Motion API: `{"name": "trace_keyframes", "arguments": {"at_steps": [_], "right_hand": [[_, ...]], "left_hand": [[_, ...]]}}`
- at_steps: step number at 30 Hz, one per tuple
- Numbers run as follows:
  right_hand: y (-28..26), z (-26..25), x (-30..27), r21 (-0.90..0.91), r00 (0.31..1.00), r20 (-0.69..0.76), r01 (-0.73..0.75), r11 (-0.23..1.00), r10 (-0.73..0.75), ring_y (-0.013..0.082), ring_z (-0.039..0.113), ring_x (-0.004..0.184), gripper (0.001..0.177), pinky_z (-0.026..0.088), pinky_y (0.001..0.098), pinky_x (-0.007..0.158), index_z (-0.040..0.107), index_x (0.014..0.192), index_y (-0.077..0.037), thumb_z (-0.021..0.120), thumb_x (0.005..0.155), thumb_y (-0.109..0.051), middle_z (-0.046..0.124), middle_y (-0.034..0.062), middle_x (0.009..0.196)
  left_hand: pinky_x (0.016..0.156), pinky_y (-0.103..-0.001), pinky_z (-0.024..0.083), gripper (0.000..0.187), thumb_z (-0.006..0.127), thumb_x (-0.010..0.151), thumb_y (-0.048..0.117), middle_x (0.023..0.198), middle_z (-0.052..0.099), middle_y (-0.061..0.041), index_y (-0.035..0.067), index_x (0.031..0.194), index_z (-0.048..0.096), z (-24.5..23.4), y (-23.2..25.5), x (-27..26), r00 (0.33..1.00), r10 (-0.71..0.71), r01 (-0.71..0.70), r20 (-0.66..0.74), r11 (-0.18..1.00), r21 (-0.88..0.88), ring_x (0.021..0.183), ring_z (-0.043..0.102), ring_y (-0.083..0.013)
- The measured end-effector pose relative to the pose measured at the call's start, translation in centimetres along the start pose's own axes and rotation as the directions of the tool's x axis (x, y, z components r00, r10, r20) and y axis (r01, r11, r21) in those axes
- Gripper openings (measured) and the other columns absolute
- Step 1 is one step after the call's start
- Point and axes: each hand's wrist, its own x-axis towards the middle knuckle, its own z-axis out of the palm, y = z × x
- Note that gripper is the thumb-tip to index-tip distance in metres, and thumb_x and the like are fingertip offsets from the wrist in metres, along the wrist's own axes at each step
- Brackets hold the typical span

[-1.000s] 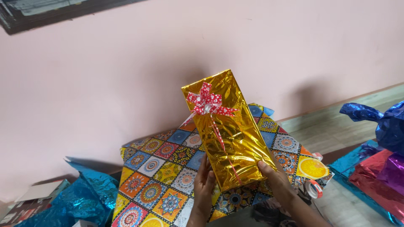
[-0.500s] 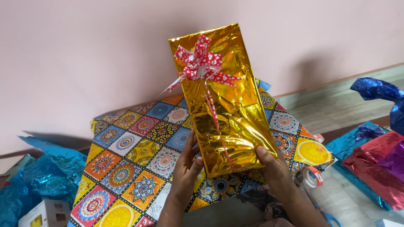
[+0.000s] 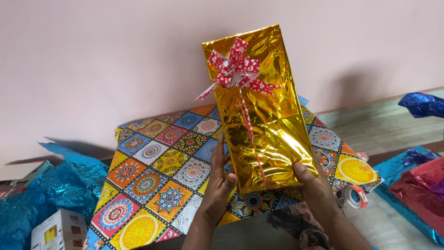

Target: The person wraps a rectangular box with gold foil paper, secures it with tape, and ties a red ribbon bow. They then arrange several already wrapped gifts in different colors on the table.

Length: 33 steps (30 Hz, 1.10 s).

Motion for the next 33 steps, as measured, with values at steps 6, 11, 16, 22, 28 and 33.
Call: {"name": "trace_keyframes", "arguments": {"at_steps": [6, 11, 16, 22, 28, 33], "right_hand": [[0.1, -0.1, -0.5, -0.15, 0.998, -0.007, 0.067, 0.986, -0.069, 0.0188, 0.054, 0.127, 0.071, 0.041, 0.034, 0.107, 0.033, 0.159, -0.005, 0.053, 0.094, -0.024, 0.056, 0.0136, 0.142], [0.2, -0.7, -1.0, 0.103, 0.986, 0.073, 0.141, 0.985, -0.149, 0.0228, 0.047, 0.139, 0.072, 0.036, 0.0365, 0.113, 0.03, 0.16, -0.003, 0.05, 0.092, -0.018, 0.047, 0.0171, 0.153], [0.4, -1.4, -1.6, 0.11, 0.955, 0.1, 0.269, 0.957, -0.279, 0.0229, 0.04, 0.149, 0.071, 0.03, 0.0366, 0.12, 0.033, 0.158, -0.002, 0.051, 0.092, -0.02, 0.042, 0.0173, 0.16], [0.9, -0.3, -2.2, 0.019, 0.958, 0.065, 0.279, 0.96, -0.28, 0.0222, 0.053, 0.13, 0.075, 0.047, 0.038, 0.107, 0.034, 0.152, -0.007, 0.069, 0.085, -0.007, 0.046, 0.0118, 0.142], [1.5, 2.4, -3.5, -0.285, 0.903, -0.053, 0.395, 0.873, -0.426, 0.0201, 0.051, 0.127, 0.079, 0.05, 0.0369, 0.105, 0.039, 0.147, -0.004, 0.077, 0.078, -0.001, 0.042, 0.0114, 0.142], [0.7, 2.8, -3.6, -0.254, 0.916, -0.117, 0.347, 0.903, -0.384, 0.0197, 0.057, 0.123, 0.076, 0.054, 0.0368, 0.104, 0.039, 0.147, -0.004, 0.077, 0.081, -0.005, 0.043, 0.0101, 0.138]], "left_hand": [[0.114, -0.043, 0.046, 0.098, 0.065, 0.088, 0.063, 0.161, 0.027, -0.011, 0.017, 0.165, 0.025, 0.1, 0.3, -0.4, 0.998, 0.042, -0.037, -0.042, 0.992, 0.122, 0.147, 0.04, -0.0257], [0.109, -0.042, 0.049, 0.078, 0.068, 0.095, 0.038, 0.155, 0.047, -0.012, 0.014, 0.161, 0.034, 0.1, -0.3, -0.7, 0.998, 0.043, -0.044, -0.054, 0.999, -0.006, 0.136, 0.054, -0.0219], [0.098, -0.035, 0.053, 0.068, 0.062, 0.099, 0.022, 0.129, 0.068, -0.012, 0.016, 0.161, 0.035, -0.2, -1.6, -0.4, 0.993, -0.087, 0.072, -0.074, 0.98, -0.183, 0.116, 0.065, -0.0169], [0.083, -0.031, 0.062, 0.053, 0.06, 0.1, 0.018, 0.123, 0.072, -0.009, 0.011, 0.151, 0.049, -0.7, -2.7, 0.0, 0.969, -0.059, 0.049, -0.239, 0.998, -0.048, 0.101, 0.071, -0.0161], [0.078, -0.029, 0.064, 0.034, 0.071, 0.096, 0.009, 0.109, 0.07, -0.01, 0.006, 0.129, 0.064, -0.7, -2.0, -0.1, 0.898, 0.121, -0.041, -0.424, 0.98, 0.192, 0.094, 0.071, -0.0169], [0.09, -0.033, 0.06, 0.025, 0.08, 0.089, 0.014, 0.127, 0.068, -0.01, 0.005, 0.112, 0.076, -0.1, -0.4, -0.5, 0.918, 0.239, -0.134, -0.318, 0.938, 0.319, 0.11, 0.072, -0.0193]]}}
